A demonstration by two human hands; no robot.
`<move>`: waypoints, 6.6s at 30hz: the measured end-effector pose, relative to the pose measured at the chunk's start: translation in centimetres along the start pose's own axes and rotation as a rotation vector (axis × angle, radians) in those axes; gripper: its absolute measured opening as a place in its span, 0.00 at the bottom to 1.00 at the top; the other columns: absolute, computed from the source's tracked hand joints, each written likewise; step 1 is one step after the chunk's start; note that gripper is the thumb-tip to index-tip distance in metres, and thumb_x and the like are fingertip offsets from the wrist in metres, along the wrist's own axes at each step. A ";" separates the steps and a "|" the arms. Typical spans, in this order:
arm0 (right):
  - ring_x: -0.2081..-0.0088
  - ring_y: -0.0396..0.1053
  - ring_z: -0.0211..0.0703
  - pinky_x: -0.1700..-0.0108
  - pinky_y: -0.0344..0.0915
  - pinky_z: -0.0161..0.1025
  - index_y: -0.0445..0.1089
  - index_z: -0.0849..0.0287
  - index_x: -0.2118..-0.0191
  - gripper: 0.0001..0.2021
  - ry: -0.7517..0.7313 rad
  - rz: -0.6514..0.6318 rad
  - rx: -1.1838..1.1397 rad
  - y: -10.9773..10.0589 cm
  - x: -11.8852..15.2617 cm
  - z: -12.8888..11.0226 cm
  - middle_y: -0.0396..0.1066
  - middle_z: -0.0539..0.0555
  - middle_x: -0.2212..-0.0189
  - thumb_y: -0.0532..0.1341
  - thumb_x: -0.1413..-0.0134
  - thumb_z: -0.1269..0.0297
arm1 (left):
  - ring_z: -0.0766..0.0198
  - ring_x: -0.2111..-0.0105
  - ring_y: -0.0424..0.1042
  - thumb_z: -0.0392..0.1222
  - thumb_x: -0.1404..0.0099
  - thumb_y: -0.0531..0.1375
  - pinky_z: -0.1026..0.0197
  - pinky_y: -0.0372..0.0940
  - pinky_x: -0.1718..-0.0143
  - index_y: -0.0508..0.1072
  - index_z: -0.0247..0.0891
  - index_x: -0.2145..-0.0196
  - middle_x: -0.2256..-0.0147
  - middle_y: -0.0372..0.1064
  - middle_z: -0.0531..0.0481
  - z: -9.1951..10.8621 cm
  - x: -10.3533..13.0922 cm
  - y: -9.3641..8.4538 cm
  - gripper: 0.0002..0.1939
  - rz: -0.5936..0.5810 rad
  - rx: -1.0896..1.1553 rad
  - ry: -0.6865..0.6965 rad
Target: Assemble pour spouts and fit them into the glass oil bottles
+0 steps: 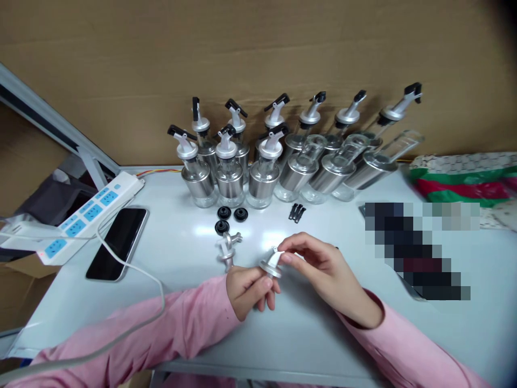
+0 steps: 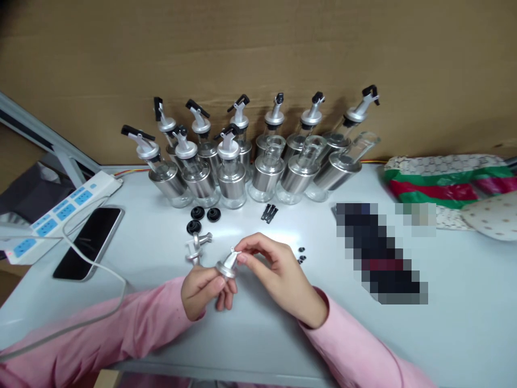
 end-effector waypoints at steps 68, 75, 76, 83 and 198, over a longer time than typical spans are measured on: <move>0.67 0.75 0.41 0.61 0.71 0.38 0.67 0.56 0.64 0.04 -0.039 0.183 -0.064 -1.7 1.0 -0.1 0.77 0.53 0.68 0.61 0.43 0.62 | 0.72 0.84 0.61 0.61 0.34 0.46 0.70 0.58 0.81 0.68 0.33 0.69 0.81 0.67 0.51 -0.9 -0.1 0.3 0.27 -0.021 0.017 -0.070; 0.74 0.73 0.38 0.67 0.67 0.35 0.59 0.55 0.71 0.11 -0.003 0.191 -0.036 -1.9 1.1 0.4 0.74 0.48 0.78 0.63 0.45 0.63 | 0.72 0.84 0.61 0.60 0.34 0.46 0.70 0.58 0.80 0.68 0.32 0.69 0.81 0.67 0.51 -0.7 -0.1 0.3 0.26 -0.027 0.028 -0.050; 0.75 0.72 0.38 0.68 0.66 0.34 0.59 0.55 0.71 0.11 -0.005 0.191 -0.020 -1.9 1.1 0.3 0.73 0.48 0.78 0.63 0.45 0.63 | 0.72 0.84 0.61 0.59 0.34 0.46 0.70 0.58 0.80 0.68 0.32 0.69 0.80 0.67 0.51 -0.8 -0.1 0.3 0.26 -0.026 0.028 -0.055; 0.74 0.70 0.36 0.69 0.66 0.33 0.60 0.55 0.70 0.07 -0.088 0.188 0.093 -1.8 1.1 -0.7 0.69 0.47 0.77 0.60 0.43 0.68 | 0.72 0.84 0.61 0.59 0.34 0.47 0.70 0.59 0.80 0.68 0.32 0.69 0.81 0.67 0.51 -0.8 -0.2 0.3 0.26 -0.022 0.013 -0.064; 0.73 0.60 0.36 0.68 0.59 0.35 0.75 0.58 0.67 0.13 0.298 -0.254 -0.487 2.8 1.0 2.4 0.65 0.49 0.76 0.63 0.47 0.53 | 0.70 0.80 0.62 0.43 0.33 0.47 0.68 0.58 0.75 0.65 0.37 0.74 0.79 0.62 0.55 3.6 0.5 0.6 0.15 -0.063 -0.444 0.037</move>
Point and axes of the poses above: each hand's wrist, its own x-axis away from the middle knuckle, its own y-axis out of the palm, z = x × y, the point moved 10 cm from there along -x, towards the middle knuckle
